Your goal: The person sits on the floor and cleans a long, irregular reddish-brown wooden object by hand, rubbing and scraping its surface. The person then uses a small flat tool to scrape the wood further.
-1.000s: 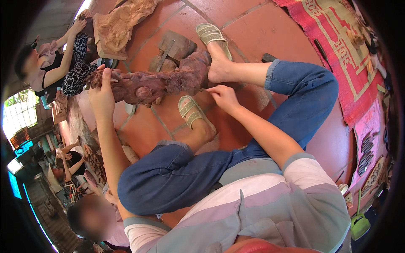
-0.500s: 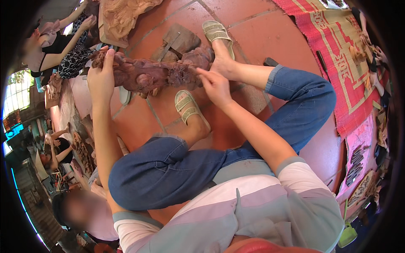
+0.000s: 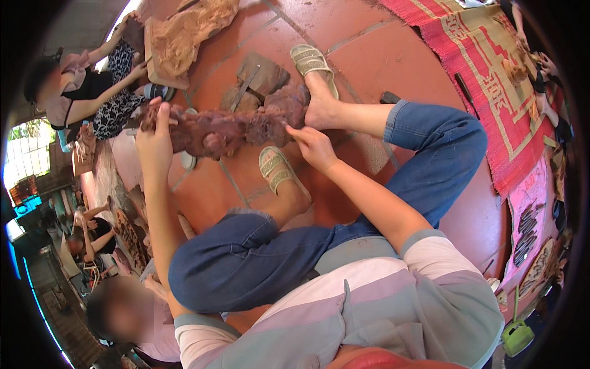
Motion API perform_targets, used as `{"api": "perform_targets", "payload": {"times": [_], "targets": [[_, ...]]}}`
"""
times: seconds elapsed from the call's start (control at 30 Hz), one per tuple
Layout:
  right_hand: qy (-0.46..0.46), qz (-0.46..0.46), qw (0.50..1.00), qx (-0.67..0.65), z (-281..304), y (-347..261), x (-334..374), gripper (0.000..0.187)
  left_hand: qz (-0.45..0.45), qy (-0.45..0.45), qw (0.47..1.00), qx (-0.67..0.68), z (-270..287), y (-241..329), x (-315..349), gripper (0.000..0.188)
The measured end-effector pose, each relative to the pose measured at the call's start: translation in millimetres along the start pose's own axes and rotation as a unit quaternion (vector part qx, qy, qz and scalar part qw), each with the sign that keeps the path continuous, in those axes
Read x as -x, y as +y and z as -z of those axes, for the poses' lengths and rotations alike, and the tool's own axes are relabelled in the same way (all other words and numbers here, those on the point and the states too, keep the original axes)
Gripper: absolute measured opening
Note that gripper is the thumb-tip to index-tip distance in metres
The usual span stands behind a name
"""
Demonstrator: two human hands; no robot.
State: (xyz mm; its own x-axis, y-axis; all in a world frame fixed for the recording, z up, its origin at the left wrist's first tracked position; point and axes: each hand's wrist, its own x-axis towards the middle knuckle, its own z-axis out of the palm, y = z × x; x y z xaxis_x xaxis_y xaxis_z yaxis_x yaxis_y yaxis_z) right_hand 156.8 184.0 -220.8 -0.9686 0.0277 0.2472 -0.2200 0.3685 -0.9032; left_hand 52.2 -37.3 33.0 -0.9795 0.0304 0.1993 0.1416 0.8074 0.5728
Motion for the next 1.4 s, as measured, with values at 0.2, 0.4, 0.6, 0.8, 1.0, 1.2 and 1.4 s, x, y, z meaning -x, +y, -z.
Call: {"api": "perform_targets", "payload": {"times": [0.2, 0.4, 0.6, 0.8, 1.0, 1.2, 1.4], "targets": [[0.073, -0.171, 0.971, -0.153, 32, 19, 4, 0.026, 0.115, 0.011, 0.986, 0.116, 19, -18, 32, 0.034], [0.056, -0.202, 0.938, -0.277, 34, -3, -2, 0.027, 0.123, -0.009, 0.983, 0.138, 18, -56, 18, 0.037], [0.071, -0.046, 0.984, -0.16, -6, -22, -28, 0.021, 0.185, -0.021, 0.959, 0.213, 12, -55, -9, 0.035], [-0.019, -0.033, 0.999, 0.014, -15, 30, 16, 0.008, 0.146, 0.01, 0.979, 0.142, 22, -78, -10, 0.034], [0.035, 0.003, 0.997, -0.064, -5, -16, -35, 0.006, 0.154, -0.003, 0.972, 0.178, 8, -47, -2, 0.032], [-0.015, -0.054, 0.998, -0.003, 3, 15, 5, 0.005, 0.138, 0.013, 0.979, 0.152, 6, -71, -9, 0.032], [-0.005, 0.016, 1.0, -0.02, -18, -15, -24, 0.009, 0.112, 0.018, 0.988, 0.109, 14, -60, -3, 0.032]]}}
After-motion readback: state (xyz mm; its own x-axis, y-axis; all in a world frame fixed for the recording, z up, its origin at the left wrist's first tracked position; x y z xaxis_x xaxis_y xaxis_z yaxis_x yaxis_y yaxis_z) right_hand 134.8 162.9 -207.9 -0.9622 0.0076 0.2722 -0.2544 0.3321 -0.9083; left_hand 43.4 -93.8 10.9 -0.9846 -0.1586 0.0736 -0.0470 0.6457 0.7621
